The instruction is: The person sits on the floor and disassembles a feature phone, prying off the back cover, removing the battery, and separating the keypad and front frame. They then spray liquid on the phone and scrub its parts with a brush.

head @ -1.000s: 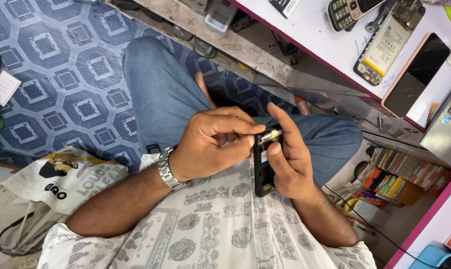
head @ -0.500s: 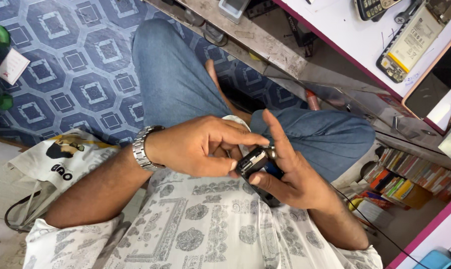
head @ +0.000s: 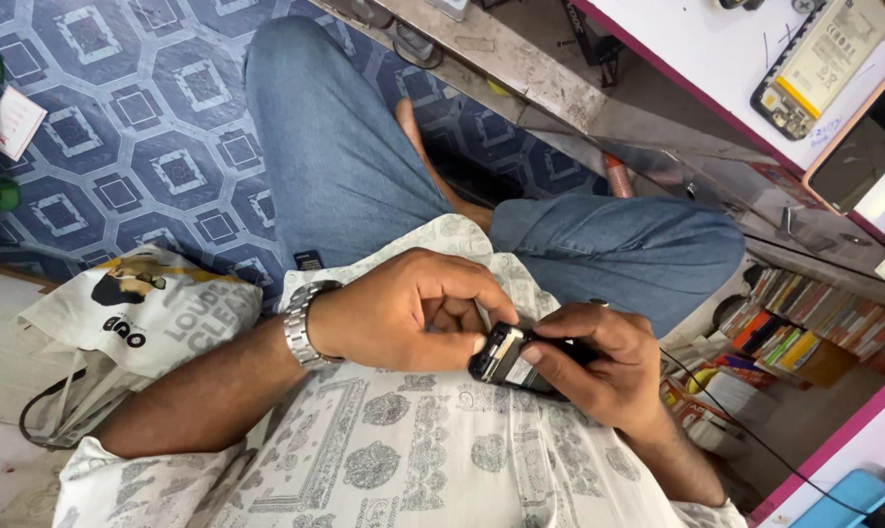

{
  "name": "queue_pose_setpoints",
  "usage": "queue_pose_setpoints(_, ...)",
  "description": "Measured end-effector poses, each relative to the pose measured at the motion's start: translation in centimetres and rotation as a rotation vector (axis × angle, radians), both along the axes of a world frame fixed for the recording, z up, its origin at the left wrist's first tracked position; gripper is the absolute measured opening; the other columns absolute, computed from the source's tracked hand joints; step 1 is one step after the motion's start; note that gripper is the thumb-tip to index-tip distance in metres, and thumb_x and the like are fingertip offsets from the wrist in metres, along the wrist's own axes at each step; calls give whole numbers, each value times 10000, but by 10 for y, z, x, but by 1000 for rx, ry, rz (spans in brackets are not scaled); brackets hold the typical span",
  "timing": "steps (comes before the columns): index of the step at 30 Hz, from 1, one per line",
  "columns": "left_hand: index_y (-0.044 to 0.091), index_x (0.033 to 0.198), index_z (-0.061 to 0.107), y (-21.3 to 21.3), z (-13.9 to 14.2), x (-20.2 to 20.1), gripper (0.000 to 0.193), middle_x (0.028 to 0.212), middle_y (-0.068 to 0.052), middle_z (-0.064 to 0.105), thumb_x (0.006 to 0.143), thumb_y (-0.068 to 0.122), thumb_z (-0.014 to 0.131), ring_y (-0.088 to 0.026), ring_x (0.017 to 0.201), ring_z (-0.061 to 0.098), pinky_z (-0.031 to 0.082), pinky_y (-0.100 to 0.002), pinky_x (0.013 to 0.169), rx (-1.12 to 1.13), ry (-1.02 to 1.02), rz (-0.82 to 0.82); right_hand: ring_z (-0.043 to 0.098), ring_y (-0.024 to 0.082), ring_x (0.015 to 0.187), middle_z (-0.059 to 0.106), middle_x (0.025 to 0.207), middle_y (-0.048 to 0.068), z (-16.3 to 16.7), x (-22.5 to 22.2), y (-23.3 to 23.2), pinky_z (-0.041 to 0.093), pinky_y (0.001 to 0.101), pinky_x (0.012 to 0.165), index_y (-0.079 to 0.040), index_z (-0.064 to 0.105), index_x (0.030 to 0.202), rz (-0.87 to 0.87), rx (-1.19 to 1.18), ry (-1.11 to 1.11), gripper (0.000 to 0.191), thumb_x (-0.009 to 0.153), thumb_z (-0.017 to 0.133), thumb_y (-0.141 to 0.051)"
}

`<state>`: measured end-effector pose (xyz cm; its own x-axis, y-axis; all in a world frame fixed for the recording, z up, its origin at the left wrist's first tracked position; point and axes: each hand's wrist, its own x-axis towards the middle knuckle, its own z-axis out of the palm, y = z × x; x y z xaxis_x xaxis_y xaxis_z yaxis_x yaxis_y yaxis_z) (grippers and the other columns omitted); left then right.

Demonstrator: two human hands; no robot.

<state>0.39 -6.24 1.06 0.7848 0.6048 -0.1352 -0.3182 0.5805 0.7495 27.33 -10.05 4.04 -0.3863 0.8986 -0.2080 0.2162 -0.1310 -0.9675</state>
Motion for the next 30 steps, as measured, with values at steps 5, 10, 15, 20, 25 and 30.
queue_pose_setpoints(5, -36, 1098, 691, -2, -4, -2, 169, 900, 6, 705, 931, -17, 713, 3, 777, 648, 524, -163, 643, -13, 71, -40, 771, 148, 731, 760, 874, 105, 4, 0, 13, 578, 241, 610, -20, 673, 993, 157, 266, -60, 251, 813, 849, -22)
queue_pose_setpoints(10, -23, 1034, 739, -6, -5, 1, 108, 892, -18, 735, 944, -7, 682, 2, 757, 637, 500, -173, 625, 69, 99, 10, 767, 146, 678, 765, 836, 107, 14, -9, 31, 561, 235, 536, -23, 715, 960, 318, 332, -75, 233, 775, 855, -38)
queue_pose_setpoints(15, -20, 1113, 746, -9, -3, 6, 159, 1005, -45, 768, 983, 10, 659, -15, 878, 674, 548, -178, 748, 164, 78, 56, 746, 131, 637, 756, 790, 64, 22, -16, 42, 520, 245, 526, -50, 705, 893, 398, 322, -49, 233, 763, 896, -79)
queue_pose_setpoints(20, -56, 1252, 697, -3, -10, -3, 268, 1058, -98, 768, 1019, 32, 599, -114, 902, 729, 634, -264, 810, -96, 57, -118, 743, 163, 694, 731, 812, 64, 26, -10, 57, 546, 273, 569, -54, 694, 916, 379, 411, -53, 237, 753, 866, -55)
queue_pose_setpoints(25, -75, 1384, 595, -8, -27, -1, 343, 1242, -159, 701, 1064, 26, 527, -195, 1064, 715, 628, -379, 948, -293, -99, -186, 703, 193, 570, 735, 757, 77, 25, -7, 68, 491, 310, 484, -39, 733, 873, 398, 372, -96, 169, 731, 819, -5)
queue_pose_setpoints(30, -108, 1411, 563, -8, -46, 3, 335, 1240, -196, 681, 1110, 15, 484, -276, 1074, 710, 610, -496, 964, -442, -138, -153, 723, 209, 623, 749, 781, 80, 19, -7, 76, 534, 318, 523, -29, 749, 885, 358, 371, -85, 138, 766, 820, -30)
